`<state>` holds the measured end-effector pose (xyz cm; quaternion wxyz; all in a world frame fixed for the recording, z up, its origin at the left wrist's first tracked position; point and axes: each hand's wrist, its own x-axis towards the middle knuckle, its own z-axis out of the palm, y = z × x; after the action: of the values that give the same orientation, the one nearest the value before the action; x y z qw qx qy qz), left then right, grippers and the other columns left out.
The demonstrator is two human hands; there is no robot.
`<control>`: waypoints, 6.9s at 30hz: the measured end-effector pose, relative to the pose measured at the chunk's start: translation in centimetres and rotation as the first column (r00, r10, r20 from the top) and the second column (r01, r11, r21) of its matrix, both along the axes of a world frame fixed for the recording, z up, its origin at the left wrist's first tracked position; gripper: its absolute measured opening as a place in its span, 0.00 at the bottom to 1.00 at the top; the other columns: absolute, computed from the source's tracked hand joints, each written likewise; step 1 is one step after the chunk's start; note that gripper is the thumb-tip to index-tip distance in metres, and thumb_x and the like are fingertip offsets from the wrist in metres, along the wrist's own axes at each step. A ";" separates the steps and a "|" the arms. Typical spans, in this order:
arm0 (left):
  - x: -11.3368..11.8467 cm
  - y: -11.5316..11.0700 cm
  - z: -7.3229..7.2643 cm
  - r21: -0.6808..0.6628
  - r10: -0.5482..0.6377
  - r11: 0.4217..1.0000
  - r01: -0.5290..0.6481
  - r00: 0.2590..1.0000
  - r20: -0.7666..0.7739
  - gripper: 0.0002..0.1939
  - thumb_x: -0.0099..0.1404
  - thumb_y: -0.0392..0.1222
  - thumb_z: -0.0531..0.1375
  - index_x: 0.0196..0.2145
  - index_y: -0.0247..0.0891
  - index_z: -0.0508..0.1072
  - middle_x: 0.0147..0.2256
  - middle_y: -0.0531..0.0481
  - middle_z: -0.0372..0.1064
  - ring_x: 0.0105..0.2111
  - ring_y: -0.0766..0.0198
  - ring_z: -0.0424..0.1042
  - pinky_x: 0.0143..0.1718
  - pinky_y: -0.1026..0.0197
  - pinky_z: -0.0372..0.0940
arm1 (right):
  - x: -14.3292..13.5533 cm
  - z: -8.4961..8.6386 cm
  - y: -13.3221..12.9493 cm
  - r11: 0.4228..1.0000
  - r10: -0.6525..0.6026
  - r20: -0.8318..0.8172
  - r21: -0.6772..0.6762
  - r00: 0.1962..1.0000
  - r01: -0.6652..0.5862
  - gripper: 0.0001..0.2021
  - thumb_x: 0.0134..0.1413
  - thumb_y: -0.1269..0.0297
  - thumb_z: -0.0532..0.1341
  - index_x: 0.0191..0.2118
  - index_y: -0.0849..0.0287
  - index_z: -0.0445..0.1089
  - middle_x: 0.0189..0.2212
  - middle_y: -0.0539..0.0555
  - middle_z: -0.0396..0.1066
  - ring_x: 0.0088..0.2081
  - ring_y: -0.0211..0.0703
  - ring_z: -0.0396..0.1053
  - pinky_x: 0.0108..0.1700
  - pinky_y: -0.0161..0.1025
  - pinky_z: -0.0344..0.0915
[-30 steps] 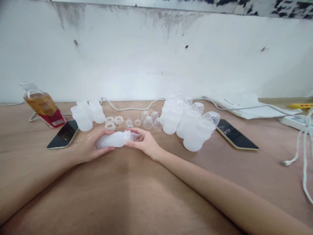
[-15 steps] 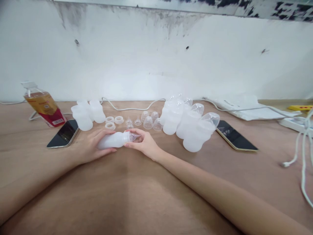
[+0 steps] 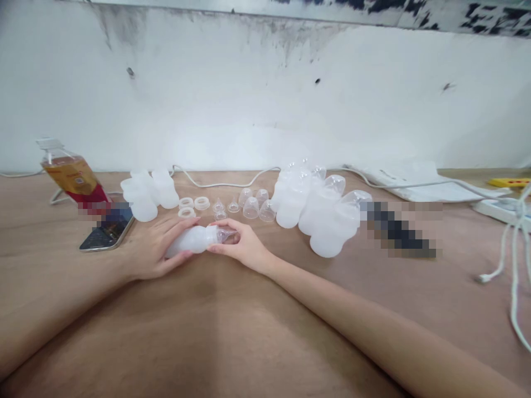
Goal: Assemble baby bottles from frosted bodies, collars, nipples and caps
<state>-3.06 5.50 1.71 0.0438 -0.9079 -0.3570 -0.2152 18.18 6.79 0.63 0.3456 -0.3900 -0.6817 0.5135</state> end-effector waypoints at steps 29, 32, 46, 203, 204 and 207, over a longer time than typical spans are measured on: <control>0.0 0.0 -0.2 0.157 0.022 0.987 -0.020 1.000 -0.013 0.18 0.60 0.48 0.53 0.46 0.35 0.62 0.39 0.43 0.67 0.39 0.56 0.67 0.40 0.56 0.63 | -0.2 0.1 0.0 0.999 -0.045 -0.009 -0.024 0.999 0.045 0.18 0.38 0.60 0.65 0.38 0.59 0.63 0.32 0.51 0.68 0.30 0.38 0.68 0.32 0.36 0.63; 0.1 0.0 -0.5 0.237 0.014 0.971 -0.016 1.000 0.009 0.20 0.58 0.49 0.56 0.44 0.34 0.62 0.39 0.41 0.66 0.38 0.56 0.67 0.38 0.56 0.64 | -0.2 0.2 -0.1 0.999 -0.037 -0.004 -0.012 0.999 0.037 0.18 0.38 0.60 0.65 0.37 0.59 0.63 0.31 0.51 0.68 0.30 0.39 0.67 0.32 0.36 0.63; -0.1 0.5 -1.1 0.213 0.038 0.976 -0.053 0.997 0.071 0.24 0.57 0.54 0.55 0.46 0.37 0.58 0.40 0.44 0.67 0.46 0.53 0.63 0.49 0.47 0.55 | -0.2 0.2 -0.2 0.998 -0.044 0.051 0.037 0.998 0.042 0.20 0.37 0.59 0.65 0.38 0.59 0.63 0.32 0.51 0.69 0.29 0.38 0.68 0.30 0.35 0.64; 1.6 -0.9 -0.8 -0.337 -0.047 0.924 0.179 0.930 0.365 0.21 0.59 0.42 0.54 0.50 0.39 0.56 0.44 0.44 0.64 0.41 0.61 0.65 0.39 0.57 0.64 | 9.8 11.0 0.7 0.669 -0.741 0.671 0.742 0.036 -0.048 0.18 0.41 0.49 0.58 0.32 0.59 0.70 0.30 0.57 0.68 0.27 0.45 0.63 0.22 0.37 0.52; 1.6 -0.9 -0.8 -0.336 -0.047 0.925 0.179 0.930 0.365 0.21 0.59 0.41 0.54 0.49 0.39 0.56 0.44 0.45 0.64 0.41 0.61 0.65 0.39 0.58 0.64 | 9.7 11.1 0.6 0.685 -0.727 0.686 0.728 0.025 -0.032 0.17 0.41 0.50 0.58 0.32 0.59 0.70 0.31 0.57 0.68 0.28 0.46 0.63 0.22 0.37 0.52; 1.6 -1.0 -0.8 -0.337 -0.045 0.925 0.174 0.933 0.357 0.21 0.59 0.41 0.55 0.49 0.39 0.56 0.44 0.45 0.63 0.41 0.62 0.65 0.39 0.58 0.64 | 9.7 11.2 0.4 0.704 -0.709 0.705 0.709 0.031 -0.021 0.16 0.41 0.52 0.58 0.33 0.58 0.69 0.32 0.57 0.68 0.29 0.47 0.64 0.23 0.38 0.53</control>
<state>-1.49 4.54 0.95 -0.1997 -0.8676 -0.3406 -0.3023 27.89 7.20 11.81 0.0321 -0.6689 -0.7164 -0.1956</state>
